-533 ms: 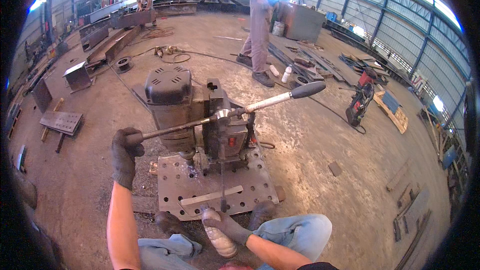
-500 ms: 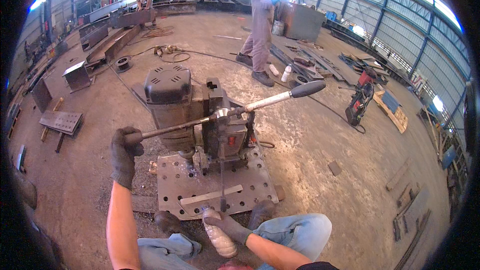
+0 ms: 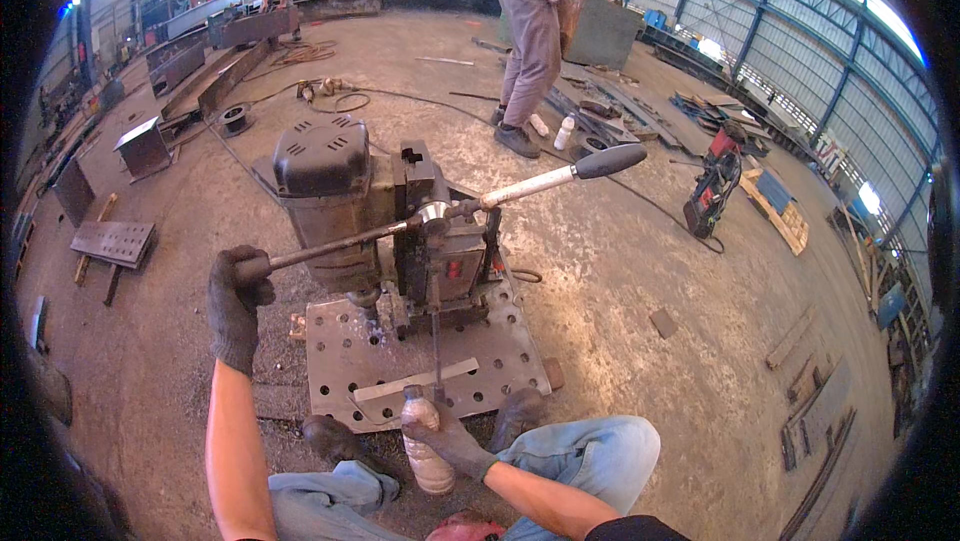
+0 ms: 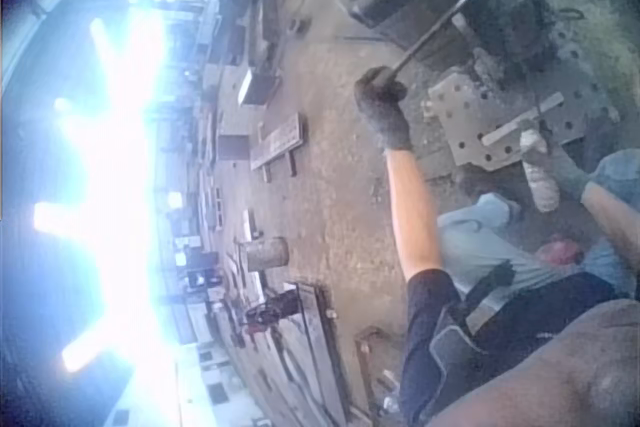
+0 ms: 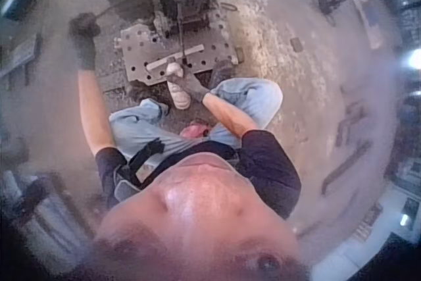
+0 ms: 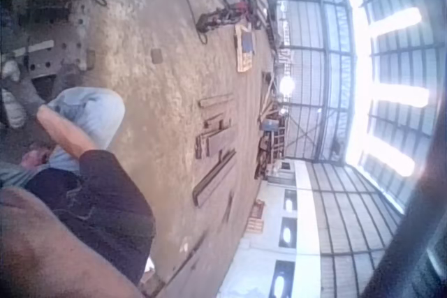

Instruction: The person operates a drill press to drill holes into a metal plate. They hold a plastic bottle to apply liquid coolant to the drill bit and work area while the machine runs. The person remains seated on the floor throughout the process.

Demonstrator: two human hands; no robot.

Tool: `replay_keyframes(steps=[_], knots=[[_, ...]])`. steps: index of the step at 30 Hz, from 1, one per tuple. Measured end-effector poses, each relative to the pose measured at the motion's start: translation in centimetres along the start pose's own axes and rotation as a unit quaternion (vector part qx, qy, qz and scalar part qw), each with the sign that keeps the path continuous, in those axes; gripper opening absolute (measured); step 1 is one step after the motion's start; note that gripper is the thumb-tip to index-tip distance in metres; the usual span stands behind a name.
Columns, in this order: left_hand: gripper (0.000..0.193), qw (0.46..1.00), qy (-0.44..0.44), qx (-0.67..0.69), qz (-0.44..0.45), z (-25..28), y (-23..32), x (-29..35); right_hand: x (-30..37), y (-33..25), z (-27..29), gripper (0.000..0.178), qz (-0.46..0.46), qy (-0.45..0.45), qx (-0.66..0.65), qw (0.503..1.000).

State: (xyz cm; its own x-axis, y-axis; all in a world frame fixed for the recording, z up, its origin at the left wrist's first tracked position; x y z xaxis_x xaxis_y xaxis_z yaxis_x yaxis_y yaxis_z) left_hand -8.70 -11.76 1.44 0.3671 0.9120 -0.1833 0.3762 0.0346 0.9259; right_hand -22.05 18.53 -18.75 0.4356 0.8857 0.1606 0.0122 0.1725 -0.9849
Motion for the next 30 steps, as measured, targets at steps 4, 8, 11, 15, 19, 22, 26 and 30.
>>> replay_keyframes(steps=[4, 8, 11, 15, 19, 22, 26, 30], knots=[[0.044, 1.0, -0.001, -0.021, -0.02, 0.4, 0.3, 0.0, 0.6, -1.9, -0.5, 0.064, -0.029, -0.023, 0.019, 0.999], [0.045, 1.0, -0.003, -0.007, -0.018, -0.5, 0.3, 0.3, 1.2, -2.6, -0.2, 0.065, -0.044, -0.009, 0.041, 0.998], [0.044, 0.999, -0.028, -0.038, -0.013, 0.7, 0.5, 0.1, 1.1, -3.2, -1.0, 0.069, -0.04, -0.034, -0.003, 0.999], [0.044, 0.999, -0.029, -0.011, -0.012, 0.6, 0.0, -0.1, 0.6, -1.8, -0.9, 0.066, -0.05, -0.043, -0.047, 0.997], [0.043, 1.0, -0.019, -0.016, -0.009, -0.4, 0.3, 0.3, 0.3, 0.3, -0.4, 0.066, -0.024, -0.03, 0.008, 0.999], [0.041, 1.0, -0.009, -0.012, 0.005, 0.0, 0.6, 0.3, 0.6, -0.9, -0.7, 0.066, -0.044, -0.02, 0.028, 0.998], [0.038, 0.999, -0.024, -0.048, -0.009, 0.0, 0.5, 0.1, 0.3, 0.0, -0.7, 0.066, -0.031, -0.023, 0.016, 0.999], [0.037, 1.0, -0.013, -0.015, 0.011, 0.0, 0.7, 0.2, 0.7, -3.2, -0.3, 0.069, -0.072, -0.058, -0.01, 0.996]])
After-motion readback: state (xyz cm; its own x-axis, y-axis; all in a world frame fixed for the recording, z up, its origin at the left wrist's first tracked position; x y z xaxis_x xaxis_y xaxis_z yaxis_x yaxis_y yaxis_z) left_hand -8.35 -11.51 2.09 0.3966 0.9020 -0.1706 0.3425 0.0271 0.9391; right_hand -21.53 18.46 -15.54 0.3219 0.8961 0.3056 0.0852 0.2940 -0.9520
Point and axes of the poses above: each hand's wrist, its own x-axis away from the middle knuckle, its own z-axis out of the back of the hand, y = z × x, the point moved 4 cm from there along -x, towards the middle knuckle, and after that the axes turned 1 degree about -y, right-handed, at the moved point
